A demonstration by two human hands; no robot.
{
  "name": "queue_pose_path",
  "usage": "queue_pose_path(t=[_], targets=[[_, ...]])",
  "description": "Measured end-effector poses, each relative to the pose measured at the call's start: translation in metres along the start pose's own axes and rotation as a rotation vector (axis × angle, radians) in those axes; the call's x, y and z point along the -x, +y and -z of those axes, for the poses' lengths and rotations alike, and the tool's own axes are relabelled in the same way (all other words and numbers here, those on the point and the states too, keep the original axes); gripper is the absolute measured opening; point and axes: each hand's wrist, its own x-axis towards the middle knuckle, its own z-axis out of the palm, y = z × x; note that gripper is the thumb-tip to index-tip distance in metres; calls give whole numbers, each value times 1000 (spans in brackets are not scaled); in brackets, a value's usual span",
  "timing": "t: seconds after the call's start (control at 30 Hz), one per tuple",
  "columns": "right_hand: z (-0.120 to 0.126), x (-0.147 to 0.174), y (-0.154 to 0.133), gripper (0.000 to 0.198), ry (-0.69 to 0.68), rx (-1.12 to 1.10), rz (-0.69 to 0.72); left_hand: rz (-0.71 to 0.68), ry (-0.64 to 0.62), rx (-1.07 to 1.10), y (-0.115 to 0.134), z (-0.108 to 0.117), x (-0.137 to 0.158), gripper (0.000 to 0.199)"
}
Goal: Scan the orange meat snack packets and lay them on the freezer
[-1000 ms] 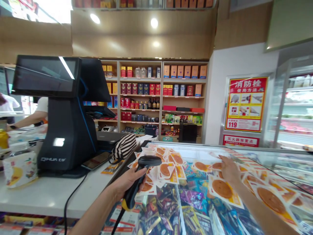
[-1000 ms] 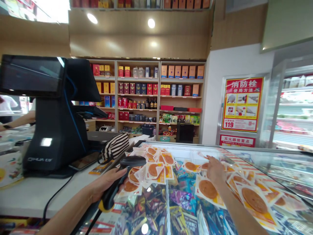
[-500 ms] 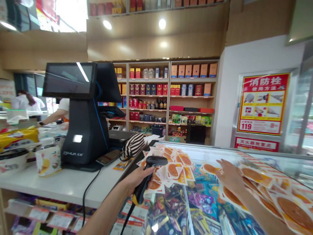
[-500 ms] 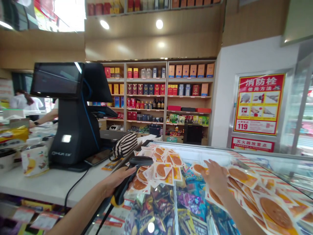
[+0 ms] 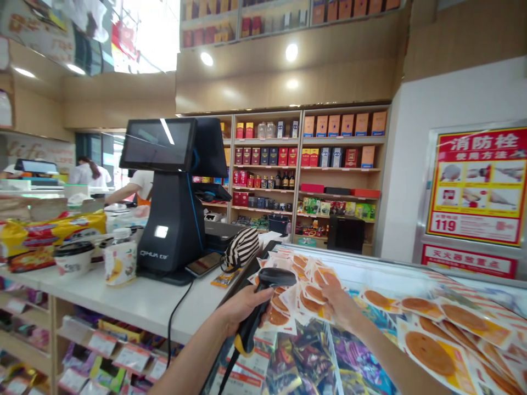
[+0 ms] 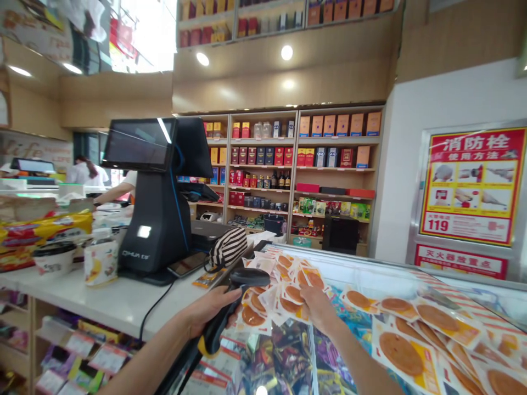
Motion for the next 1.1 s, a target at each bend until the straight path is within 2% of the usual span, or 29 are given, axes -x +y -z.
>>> queue_pose_path(t=[0.1, 0.23, 0.4, 0.57, 0.7, 0.87, 1.0, 1.1], targets=[[10, 4, 6, 13, 201, -328, -191, -24, -43, 38, 3, -2, 1, 34], [15, 6, 9, 11, 399, -552, -380, -27, -94, 43, 8, -10, 1, 34], [12, 6, 7, 20, 494, -839, -452, -37, -158, 30, 10, -17, -2, 35], [12, 5, 5, 22, 509, -978, -463, -34, -211, 58, 12, -20, -7, 38], [12, 5, 6, 21, 513, -998, -462, -41, -231, 67, 15, -25, -8, 40], [12, 6, 8, 21, 527, -919, -459, -38, -190, 50, 18, -28, -8, 39], [18, 7, 18, 21, 554, -735, -482, -61, -117, 29, 17, -29, -13, 38], [35, 10, 30, 20, 597, -505, -521, -73, -33, 13, 17, -30, -19, 37]])
